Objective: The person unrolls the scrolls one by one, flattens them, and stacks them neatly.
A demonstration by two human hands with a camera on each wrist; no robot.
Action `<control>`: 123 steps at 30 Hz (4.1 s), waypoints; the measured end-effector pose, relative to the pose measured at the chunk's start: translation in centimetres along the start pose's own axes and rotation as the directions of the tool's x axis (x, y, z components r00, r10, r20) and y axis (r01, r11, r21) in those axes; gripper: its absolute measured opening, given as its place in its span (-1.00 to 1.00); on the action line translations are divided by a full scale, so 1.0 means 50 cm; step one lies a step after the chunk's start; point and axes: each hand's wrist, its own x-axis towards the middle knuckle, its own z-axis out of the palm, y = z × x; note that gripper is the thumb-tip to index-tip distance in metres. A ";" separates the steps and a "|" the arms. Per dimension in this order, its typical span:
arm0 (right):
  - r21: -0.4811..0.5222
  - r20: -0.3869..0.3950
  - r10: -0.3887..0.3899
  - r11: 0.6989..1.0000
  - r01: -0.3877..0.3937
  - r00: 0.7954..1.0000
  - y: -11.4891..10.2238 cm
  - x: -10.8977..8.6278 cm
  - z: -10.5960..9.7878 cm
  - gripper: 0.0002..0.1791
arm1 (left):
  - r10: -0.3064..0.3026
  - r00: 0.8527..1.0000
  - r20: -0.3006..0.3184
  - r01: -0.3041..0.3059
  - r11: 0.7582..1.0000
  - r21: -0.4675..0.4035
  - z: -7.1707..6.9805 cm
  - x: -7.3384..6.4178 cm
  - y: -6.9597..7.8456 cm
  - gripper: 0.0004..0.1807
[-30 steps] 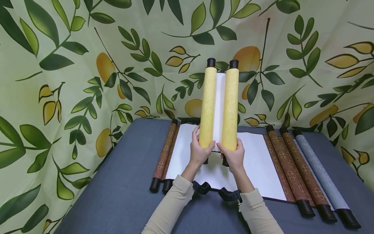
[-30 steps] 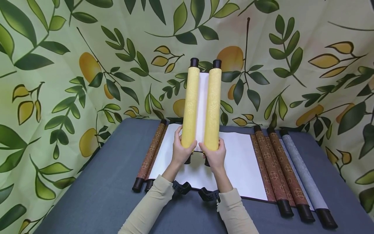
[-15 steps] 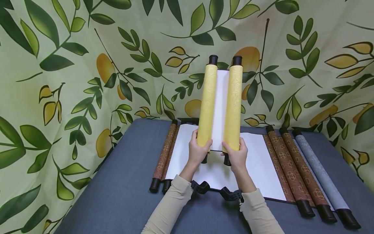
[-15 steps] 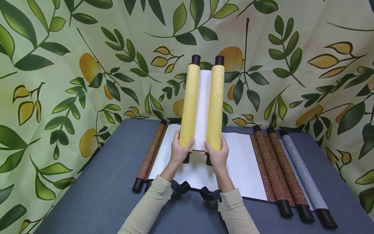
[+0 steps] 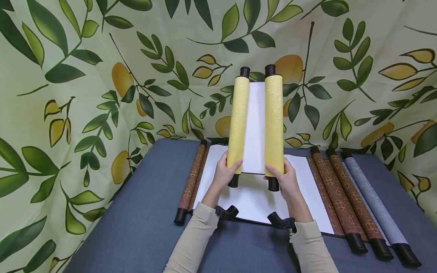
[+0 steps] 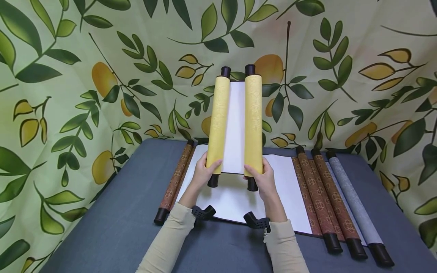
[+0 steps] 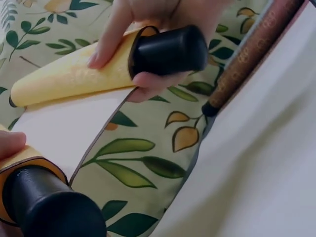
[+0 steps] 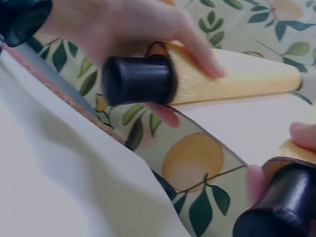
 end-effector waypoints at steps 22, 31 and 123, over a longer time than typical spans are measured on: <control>-0.059 -0.109 -0.039 0.998 0.033 0.993 0.009 0.002 0.015 -0.52 | 0.044 0.969 -0.241 -0.034 0.998 0.048 0.034 -0.013 -0.005 -0.36; -0.095 -0.175 0.027 0.995 -0.044 0.984 0.009 0.002 0.014 -0.38 | 0.042 0.978 -0.202 -0.037 0.999 0.029 0.035 -0.007 -0.007 -0.16; -0.176 -0.065 -0.048 0.984 0.036 0.997 -0.022 0.003 -0.129 -0.65 | -0.070 0.997 -0.029 0.069 0.997 -0.027 -0.102 0.019 -0.012 -0.48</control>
